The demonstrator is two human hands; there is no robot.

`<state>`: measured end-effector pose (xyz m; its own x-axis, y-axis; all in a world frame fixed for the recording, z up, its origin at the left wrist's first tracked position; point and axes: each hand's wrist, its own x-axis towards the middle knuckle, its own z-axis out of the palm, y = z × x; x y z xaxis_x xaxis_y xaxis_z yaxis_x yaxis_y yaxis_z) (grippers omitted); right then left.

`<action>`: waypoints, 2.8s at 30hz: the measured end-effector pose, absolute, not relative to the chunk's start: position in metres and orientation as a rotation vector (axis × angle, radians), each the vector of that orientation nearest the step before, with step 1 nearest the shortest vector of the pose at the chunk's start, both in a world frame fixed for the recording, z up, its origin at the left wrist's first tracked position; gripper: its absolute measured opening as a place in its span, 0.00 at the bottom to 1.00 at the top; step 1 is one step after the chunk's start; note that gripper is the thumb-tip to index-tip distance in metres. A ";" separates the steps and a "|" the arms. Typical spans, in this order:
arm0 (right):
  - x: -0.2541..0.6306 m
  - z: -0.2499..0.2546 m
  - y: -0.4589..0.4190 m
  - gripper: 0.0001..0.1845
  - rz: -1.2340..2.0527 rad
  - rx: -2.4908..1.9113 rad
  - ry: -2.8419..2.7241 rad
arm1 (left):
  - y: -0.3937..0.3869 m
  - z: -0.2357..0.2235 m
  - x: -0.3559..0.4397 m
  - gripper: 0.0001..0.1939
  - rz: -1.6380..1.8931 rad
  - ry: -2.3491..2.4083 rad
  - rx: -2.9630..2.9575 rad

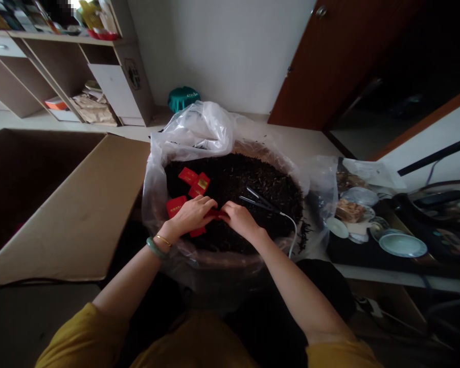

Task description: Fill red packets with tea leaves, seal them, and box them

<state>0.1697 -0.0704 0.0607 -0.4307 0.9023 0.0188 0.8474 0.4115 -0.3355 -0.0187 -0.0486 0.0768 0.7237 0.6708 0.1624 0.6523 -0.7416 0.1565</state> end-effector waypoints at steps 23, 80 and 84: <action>0.187 0.062 -0.056 0.04 0.733 -1.265 -1.669 | -0.041 0.051 -0.001 0.16 1.098 1.185 1.753; 0.184 0.067 -0.062 0.13 0.706 -1.249 -1.752 | -0.043 0.046 0.000 0.16 1.035 1.167 1.505; 0.185 0.064 -0.058 0.07 0.705 -1.290 -1.720 | -0.045 0.049 0.007 0.17 1.063 1.135 1.413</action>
